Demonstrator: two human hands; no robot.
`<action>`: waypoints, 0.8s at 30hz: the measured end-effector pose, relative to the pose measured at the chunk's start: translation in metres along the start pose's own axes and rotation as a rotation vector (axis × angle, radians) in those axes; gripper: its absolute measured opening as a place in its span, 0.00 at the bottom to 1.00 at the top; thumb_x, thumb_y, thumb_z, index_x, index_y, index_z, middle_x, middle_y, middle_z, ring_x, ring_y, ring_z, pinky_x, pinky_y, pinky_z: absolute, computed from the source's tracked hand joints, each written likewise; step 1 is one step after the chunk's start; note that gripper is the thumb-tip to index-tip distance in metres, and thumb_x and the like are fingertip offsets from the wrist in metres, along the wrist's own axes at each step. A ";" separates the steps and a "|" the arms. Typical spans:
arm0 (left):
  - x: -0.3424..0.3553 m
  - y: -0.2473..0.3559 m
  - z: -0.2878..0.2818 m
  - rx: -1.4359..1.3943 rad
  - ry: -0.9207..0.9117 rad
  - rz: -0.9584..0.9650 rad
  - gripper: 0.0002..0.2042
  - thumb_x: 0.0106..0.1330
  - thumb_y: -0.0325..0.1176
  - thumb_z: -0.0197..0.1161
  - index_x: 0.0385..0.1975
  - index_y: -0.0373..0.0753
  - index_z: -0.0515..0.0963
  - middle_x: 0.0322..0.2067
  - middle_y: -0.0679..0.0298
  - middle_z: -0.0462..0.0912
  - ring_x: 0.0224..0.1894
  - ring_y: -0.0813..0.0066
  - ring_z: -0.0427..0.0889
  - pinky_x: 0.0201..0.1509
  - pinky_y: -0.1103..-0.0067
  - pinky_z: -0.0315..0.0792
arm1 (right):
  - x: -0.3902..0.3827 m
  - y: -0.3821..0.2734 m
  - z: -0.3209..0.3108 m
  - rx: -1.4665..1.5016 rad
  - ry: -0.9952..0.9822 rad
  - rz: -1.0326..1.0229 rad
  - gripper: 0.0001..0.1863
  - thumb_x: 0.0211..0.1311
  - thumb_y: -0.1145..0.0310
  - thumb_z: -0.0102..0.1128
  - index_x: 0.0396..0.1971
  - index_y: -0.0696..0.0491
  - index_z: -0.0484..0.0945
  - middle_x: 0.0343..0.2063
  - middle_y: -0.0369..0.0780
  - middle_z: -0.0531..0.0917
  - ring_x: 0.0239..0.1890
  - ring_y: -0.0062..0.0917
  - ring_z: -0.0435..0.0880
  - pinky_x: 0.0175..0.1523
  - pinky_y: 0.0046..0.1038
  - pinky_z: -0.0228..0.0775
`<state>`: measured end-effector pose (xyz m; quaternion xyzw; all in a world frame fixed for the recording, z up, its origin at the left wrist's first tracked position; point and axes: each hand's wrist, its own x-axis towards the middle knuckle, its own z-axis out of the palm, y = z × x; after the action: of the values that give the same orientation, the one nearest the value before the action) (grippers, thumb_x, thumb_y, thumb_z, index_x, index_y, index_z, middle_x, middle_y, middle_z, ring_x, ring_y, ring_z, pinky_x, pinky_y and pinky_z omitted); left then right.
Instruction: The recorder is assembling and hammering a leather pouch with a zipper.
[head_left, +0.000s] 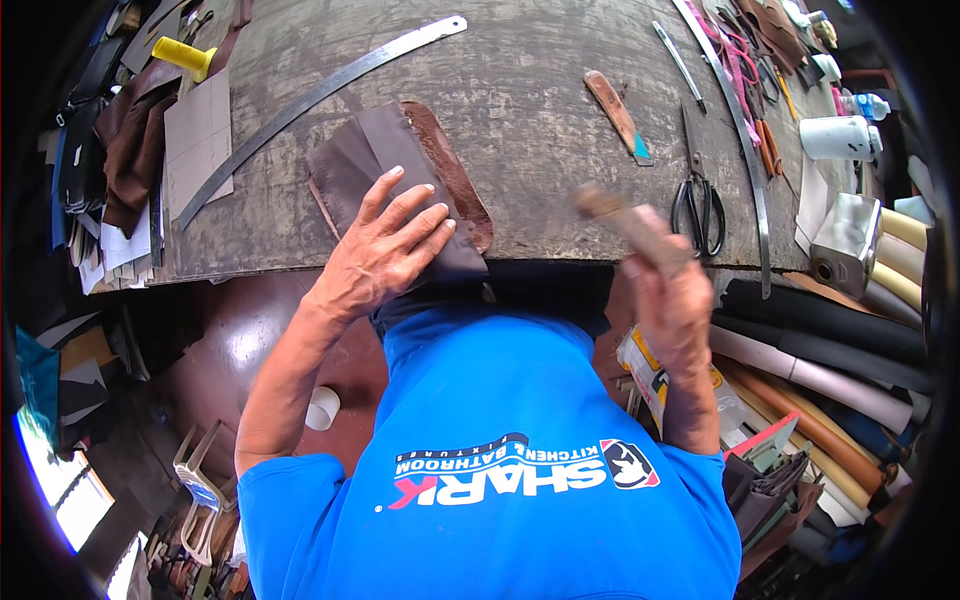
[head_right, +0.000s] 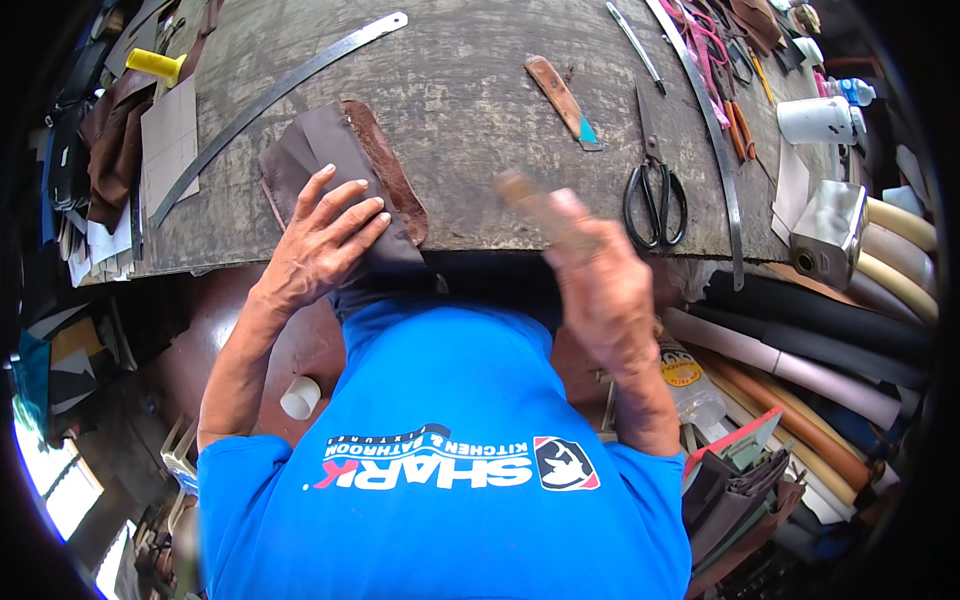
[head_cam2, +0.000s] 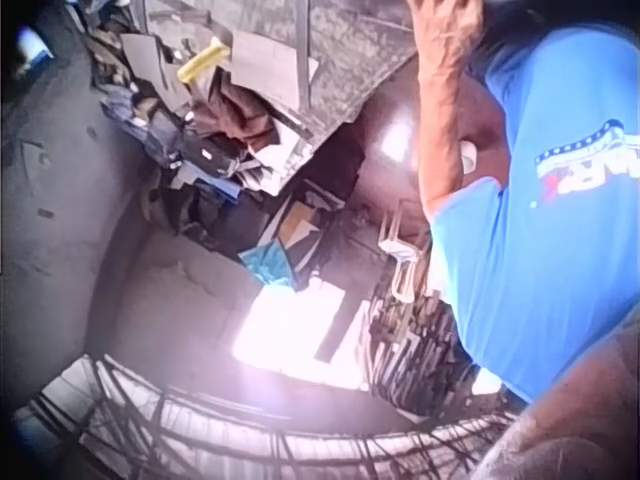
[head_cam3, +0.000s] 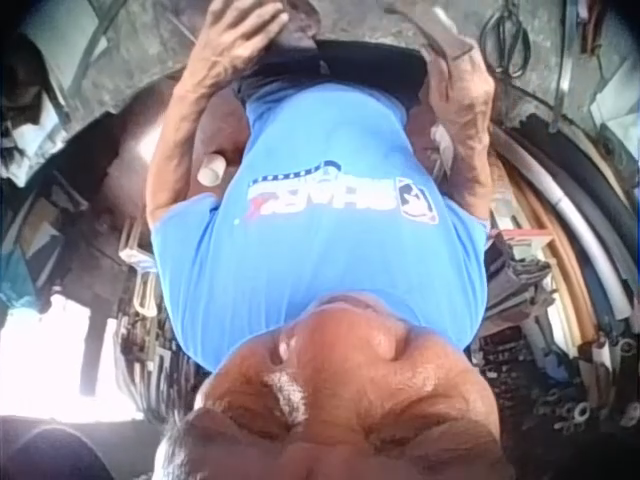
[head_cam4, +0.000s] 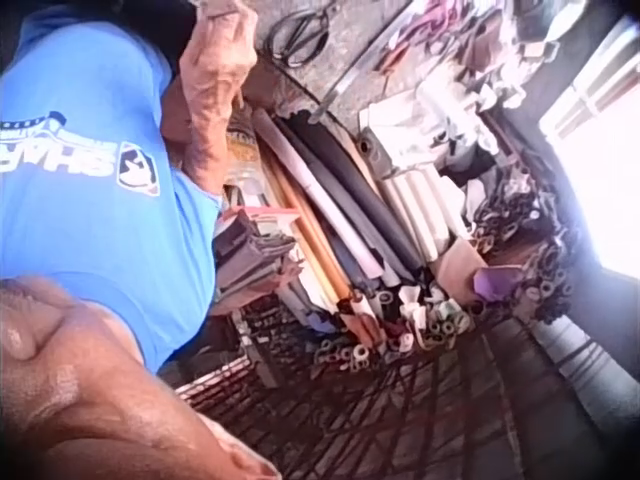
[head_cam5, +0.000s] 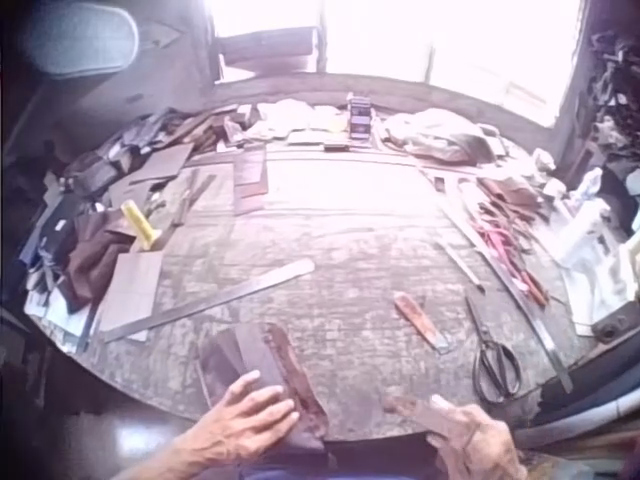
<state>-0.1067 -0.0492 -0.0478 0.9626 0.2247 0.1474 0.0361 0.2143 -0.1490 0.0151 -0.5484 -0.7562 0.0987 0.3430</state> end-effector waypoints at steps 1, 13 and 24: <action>0.000 0.000 0.000 -0.004 0.007 0.006 0.19 0.52 0.29 0.65 0.46 0.40 0.84 0.50 0.65 0.81 0.61 0.63 0.75 0.77 0.53 0.56 | -0.005 -0.010 0.011 0.027 -0.071 0.032 0.27 0.61 0.79 0.64 0.62 0.55 0.75 0.39 0.47 0.83 0.37 0.40 0.86 0.39 0.37 0.80; 0.001 0.003 0.002 -0.047 0.117 0.032 0.12 0.53 0.30 0.64 0.37 0.39 0.84 0.43 0.63 0.81 0.58 0.64 0.77 0.76 0.55 0.59 | 0.005 -0.038 0.051 -0.041 -0.317 0.008 0.33 0.59 0.76 0.65 0.67 0.52 0.71 0.34 0.41 0.81 0.33 0.33 0.83 0.36 0.33 0.78; -0.003 0.004 0.006 -0.048 0.149 0.024 0.12 0.53 0.29 0.63 0.38 0.39 0.85 0.45 0.63 0.81 0.58 0.64 0.78 0.74 0.54 0.62 | 0.030 -0.039 0.072 0.005 -0.236 0.000 0.34 0.63 0.74 0.61 0.70 0.49 0.66 0.32 0.40 0.77 0.31 0.34 0.82 0.34 0.35 0.78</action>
<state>-0.1058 -0.0545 -0.0540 0.9504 0.2117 0.2242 0.0406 0.1345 -0.1202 -0.0062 -0.5320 -0.7911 0.1647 0.2530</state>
